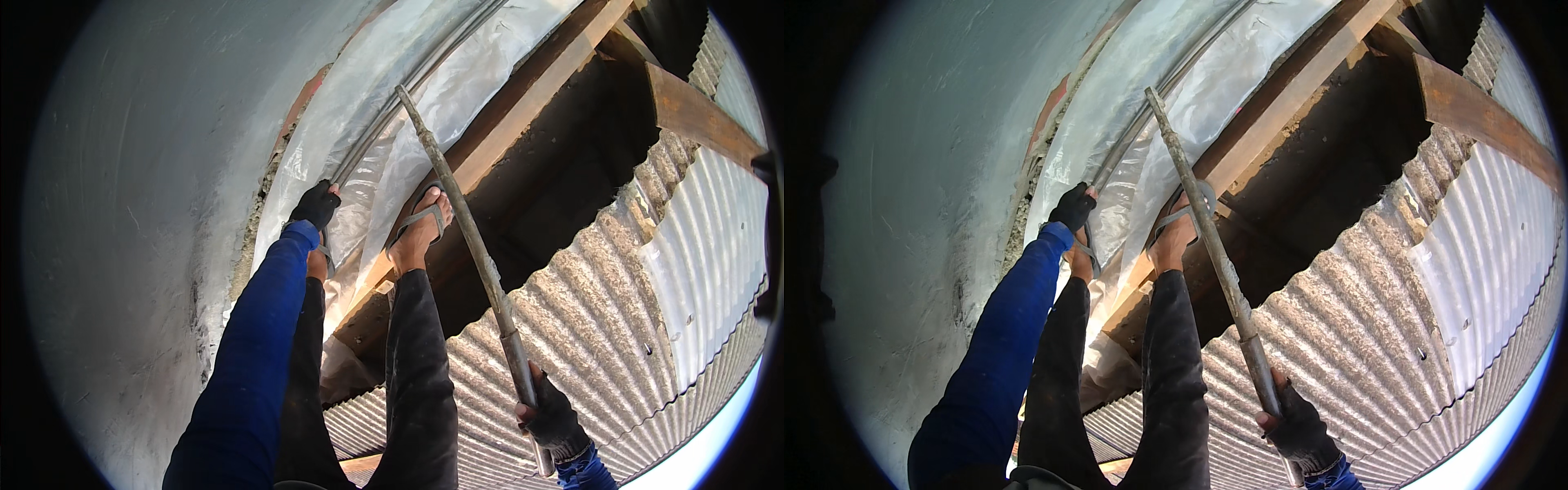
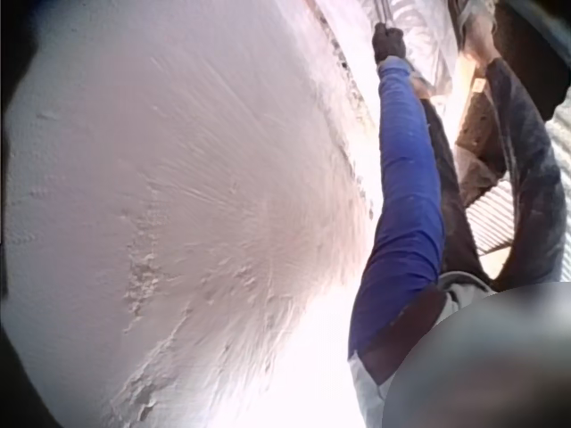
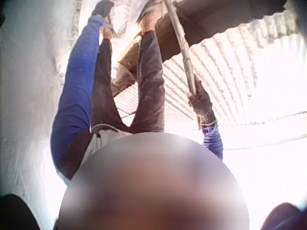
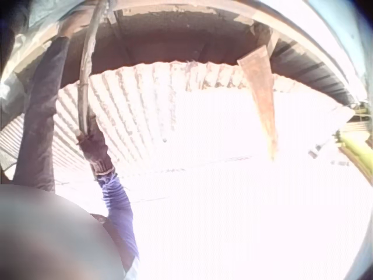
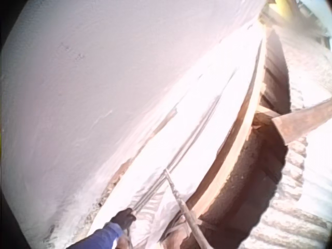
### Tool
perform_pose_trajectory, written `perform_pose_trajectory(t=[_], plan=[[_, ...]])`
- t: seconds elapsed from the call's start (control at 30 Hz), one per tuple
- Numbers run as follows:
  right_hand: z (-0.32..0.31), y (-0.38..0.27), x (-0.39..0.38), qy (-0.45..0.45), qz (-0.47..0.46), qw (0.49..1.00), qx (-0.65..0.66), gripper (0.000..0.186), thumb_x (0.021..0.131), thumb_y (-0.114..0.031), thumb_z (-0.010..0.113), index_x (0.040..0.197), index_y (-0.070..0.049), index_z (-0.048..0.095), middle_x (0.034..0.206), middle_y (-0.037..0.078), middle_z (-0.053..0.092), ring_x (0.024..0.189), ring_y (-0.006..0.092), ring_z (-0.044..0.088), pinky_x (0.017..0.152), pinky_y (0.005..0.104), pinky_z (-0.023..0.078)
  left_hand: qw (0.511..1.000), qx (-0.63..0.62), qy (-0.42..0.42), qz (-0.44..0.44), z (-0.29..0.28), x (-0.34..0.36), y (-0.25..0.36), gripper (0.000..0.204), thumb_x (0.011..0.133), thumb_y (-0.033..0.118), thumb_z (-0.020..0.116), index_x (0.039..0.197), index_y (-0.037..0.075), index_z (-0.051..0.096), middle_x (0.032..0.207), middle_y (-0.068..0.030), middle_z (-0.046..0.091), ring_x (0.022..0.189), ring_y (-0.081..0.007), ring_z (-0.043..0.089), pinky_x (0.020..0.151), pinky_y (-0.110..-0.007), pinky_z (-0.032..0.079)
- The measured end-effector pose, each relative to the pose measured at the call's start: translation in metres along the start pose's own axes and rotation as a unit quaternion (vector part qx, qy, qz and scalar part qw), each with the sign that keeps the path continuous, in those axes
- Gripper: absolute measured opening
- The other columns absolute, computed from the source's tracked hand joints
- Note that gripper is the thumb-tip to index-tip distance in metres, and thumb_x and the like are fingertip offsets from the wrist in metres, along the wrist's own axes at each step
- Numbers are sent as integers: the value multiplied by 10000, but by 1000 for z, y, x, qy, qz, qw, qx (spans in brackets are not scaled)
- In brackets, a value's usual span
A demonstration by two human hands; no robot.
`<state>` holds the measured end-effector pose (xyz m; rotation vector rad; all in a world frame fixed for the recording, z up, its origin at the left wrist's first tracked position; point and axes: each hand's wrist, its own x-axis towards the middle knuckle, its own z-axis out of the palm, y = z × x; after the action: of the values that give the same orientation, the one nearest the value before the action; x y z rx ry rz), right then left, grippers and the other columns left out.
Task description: The person walks along a narrow roof ridge and uses a long metal bar to pry and adjust corrugated roofing sheets and underlying wooden supports. They move between sections of the roof, repositioning the bar and shifting materials while balancing on the ridge.
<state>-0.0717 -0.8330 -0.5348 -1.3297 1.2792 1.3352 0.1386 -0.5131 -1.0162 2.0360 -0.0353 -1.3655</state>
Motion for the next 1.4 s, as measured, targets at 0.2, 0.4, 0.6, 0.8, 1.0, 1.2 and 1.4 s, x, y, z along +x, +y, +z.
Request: perform_pose_trajectory(t=[0.2, 0.4, 0.6, 0.8, 1.0, 1.2, 1.4], plan=[[34, -27, -14, 38, -58, 997, 21, 777, 855, -177, 693, 1504, -64, 282, 1133, 152, 629, 954, 191, 633, 818, 320, 510, 996, 57, 65, -27, 7, -7, 23, 281, 887, 315, 558, 943, 41, 581, 868, -241, 628, 868, -433, 601, 727, -477, 460], [67, -46, -18, 61, -46, 997, -20, 802, 835, -157, 687, 1500, -34, 254, 1221, 192, 613, 1063, 262, 643, 877, 338, 511, 991, 88, 85, -56, 24, -11, 31, 295, 864, 312, 565, 984, 43, 579, 934, -256, 634, 930, -449, 597, 765, -498, 463], [108, -59, -3, 114, -136, 983, -38, 807, 855, -213, 699, 1499, -29, 248, 1272, 227, 579, 1085, 288, 634, 854, 354, 513, 989, 106, 91, -55, 32, -2, 14, 259, 870, 273, 550, 967, 34, 576, 899, -244, 631, 899, -438, 595, 740, -469, 460], [43, -41, 6, 40, -46, 996, -63, 821, 821, -188, 722, 1493, -56, 269, 937, 236, 674, 833, 386, 688, 697, 419, 551, 995, 99, 18, -6, 11, 2, -5, 350, 830, 251, 597, 1066, -7, 581, 945, -260, 638, 912, -412, 614, 774, -441, 476], [29, -44, -18, 22, -21, 998, -60, 797, 789, -168, 756, 1439, 2, 326, 838, 204, 664, 685, 306, 682, 589, 396, 542, 986, 131, -95, -38, 4, 9, -11, 463, 816, 283, 595, 1176, -7, 569, 1133, -261, 632, 1106, -403, 586, 925, -417, 459], [39, -38, -36, -58, 6, 949, 311, 676, 830, -25, 714, 1394, 42, 347, 723, 61, 597, 554, 119, 570, 483, 284, 481, 978, 189, -91, -11, -48, -35, -12, 353, 870, 212, 574, 1159, 11, 606, 1031, -217, 660, 998, -341, 635, 842, -388, 490], [60, -27, -86, -2, -45, 921, 388, 306, 801, 39, 708, 1026, -7, 507, 714, 65, 594, 528, 128, 571, 477, 264, 468, 963, 260, -51, -42, -120, -197, 12, 385, 817, 222, 604, 1135, 4, 620, 1098, -231, 656, 1066, -368, 615, 922, -406, 481]])
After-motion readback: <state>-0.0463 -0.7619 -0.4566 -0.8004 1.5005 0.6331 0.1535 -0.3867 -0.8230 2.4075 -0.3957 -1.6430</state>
